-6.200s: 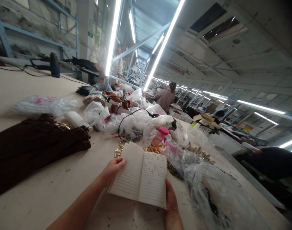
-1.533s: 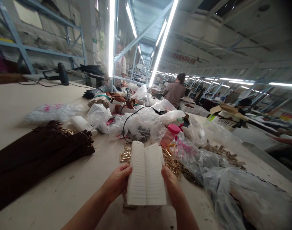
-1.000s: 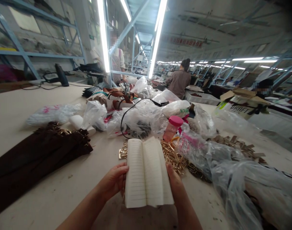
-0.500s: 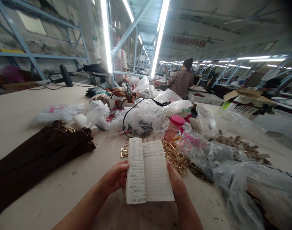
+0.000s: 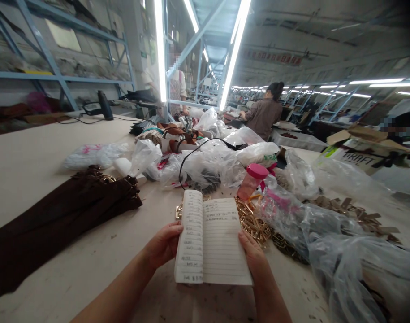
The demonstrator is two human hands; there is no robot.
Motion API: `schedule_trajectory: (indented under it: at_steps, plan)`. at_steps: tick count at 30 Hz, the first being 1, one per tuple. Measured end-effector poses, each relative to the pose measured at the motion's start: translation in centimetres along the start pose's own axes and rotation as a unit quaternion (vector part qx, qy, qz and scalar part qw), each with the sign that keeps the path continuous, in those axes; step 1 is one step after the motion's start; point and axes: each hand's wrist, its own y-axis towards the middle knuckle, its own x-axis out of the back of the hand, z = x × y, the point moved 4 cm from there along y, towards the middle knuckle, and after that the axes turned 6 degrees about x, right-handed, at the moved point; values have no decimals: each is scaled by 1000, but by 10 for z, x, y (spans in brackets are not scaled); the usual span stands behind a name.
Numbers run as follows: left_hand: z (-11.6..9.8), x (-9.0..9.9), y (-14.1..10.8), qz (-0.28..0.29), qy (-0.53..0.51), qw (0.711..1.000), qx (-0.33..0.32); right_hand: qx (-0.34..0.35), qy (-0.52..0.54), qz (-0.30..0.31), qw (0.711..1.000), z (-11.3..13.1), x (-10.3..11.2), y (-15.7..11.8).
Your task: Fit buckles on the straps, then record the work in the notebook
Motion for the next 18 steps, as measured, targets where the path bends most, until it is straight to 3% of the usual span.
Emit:
schedule_trajectory:
  at_steps: [9,18]
  plan:
    - [-6,13,0,-37,2,999,-12,23,24,-51,998,3,2,-5]
    - [-7,17,3,-38,-1,999,-5,21,4,-57,998,12,11,-3]
